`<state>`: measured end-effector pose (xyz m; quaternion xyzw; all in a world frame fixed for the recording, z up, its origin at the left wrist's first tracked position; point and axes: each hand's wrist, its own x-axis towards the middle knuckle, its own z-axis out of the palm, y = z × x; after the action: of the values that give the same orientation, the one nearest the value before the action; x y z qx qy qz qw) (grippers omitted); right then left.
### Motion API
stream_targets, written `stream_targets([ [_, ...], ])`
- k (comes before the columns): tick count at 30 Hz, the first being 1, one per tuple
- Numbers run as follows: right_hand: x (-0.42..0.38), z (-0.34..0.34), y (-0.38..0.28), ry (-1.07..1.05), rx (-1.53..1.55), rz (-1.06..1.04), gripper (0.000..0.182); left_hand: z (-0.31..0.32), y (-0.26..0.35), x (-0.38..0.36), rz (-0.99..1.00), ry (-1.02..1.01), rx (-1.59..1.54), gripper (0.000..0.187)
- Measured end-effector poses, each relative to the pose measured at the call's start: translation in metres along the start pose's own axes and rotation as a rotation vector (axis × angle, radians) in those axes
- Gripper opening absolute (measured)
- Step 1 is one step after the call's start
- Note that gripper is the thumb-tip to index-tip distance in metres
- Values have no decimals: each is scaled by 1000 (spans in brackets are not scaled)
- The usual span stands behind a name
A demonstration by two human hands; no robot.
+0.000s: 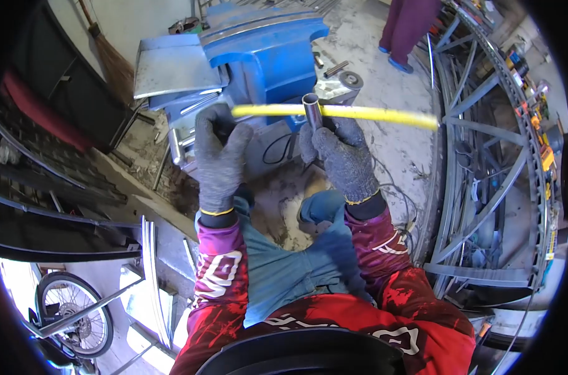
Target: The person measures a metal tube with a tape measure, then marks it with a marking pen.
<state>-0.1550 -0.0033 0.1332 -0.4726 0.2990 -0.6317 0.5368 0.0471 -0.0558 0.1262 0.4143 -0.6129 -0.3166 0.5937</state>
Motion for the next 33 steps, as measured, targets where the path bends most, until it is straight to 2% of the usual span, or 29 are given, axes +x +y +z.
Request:
stream_targets([
  [1, 1, 2, 3, 22, -41, -25, 40, 2, 0, 1, 278, 160, 269, 45],
  [2, 2, 3, 5, 41, -82, -52, 40, -3, 3, 4, 410, 164, 429, 55],
  [5, -2, 6, 7, 29, -62, 14, 37, 5, 13, 1, 509, 42, 352, 58],
  [6, -5, 8, 9, 35, -50, 43, 33, 7, 16, -2, 532, -14, 378, 50],
  [8, -10, 13, 10, -4, -26, 119, 33, 4, 19, -5, 545, -254, 446, 34],
  [9, -14, 18, 4, 4, -43, 158, 34, 3, 18, -12, 510, -238, 466, 34],
  [11, -16, 17, 6, -70, -108, 192, 37, -7, 17, -27, 201, -234, 397, 17],
  [12, -20, 12, 13, -60, -99, 213, 38, -19, 11, -37, 166, -226, 421, 17],
  [14, -24, -3, 24, -87, -57, 241, 36, -48, -5, -46, -98, -7, 409, 17],
  [15, -26, -12, 34, -85, -46, 255, 36, -60, -5, -51, -221, -15, 345, 19],
  [16, -26, -18, 43, -39, 20, 253, 34, -66, -8, -53, -231, -20, 355, 19],
  [18, -31, -27, 51, 16, 90, 245, 32, -70, -13, -55, 301, -19, 532, 25],
  [19, -32, -26, 49, 144, 72, 345, 29, -66, -9, -56, 343, 22, 521, 32],
  [20, -34, -24, 47, 271, 54, 441, 26, -64, -3, -56, 352, 14, 520, 32],
  [21, -39, -25, 54, 150, -191, 284, 27, -60, 3, -55, 420, 36, 577, 35],
  [22, -42, -23, 51, 166, -188, 285, 27, -55, 6, -56, 485, 56, 629, 37],
  [24, -41, -12, 33, -175, -276, 451, 30, -42, 2, -50, 513, 67, 613, 38],
  [25, -32, 5, 8, -366, -1083, 159, 41, -34, -1, -48, 535, 65, 593, 41],
  [26, -34, 13, 35, -244, -715, -41, 49, -25, -2, -45, 557, 64, 571, 43],
  [28, -42, 13, 20, -203, -116, 518, 49, -11, -3, -38, 620, 24, 560, 41],
  [32, -53, 17, 21, -142, -10, 525, 39, 5, -3, -37, 672, -35, 458, 38],
  [33, -55, 18, 16, -112, -82, 553, 39, 9, -4, -42, 382, 45, 116, 38],
])
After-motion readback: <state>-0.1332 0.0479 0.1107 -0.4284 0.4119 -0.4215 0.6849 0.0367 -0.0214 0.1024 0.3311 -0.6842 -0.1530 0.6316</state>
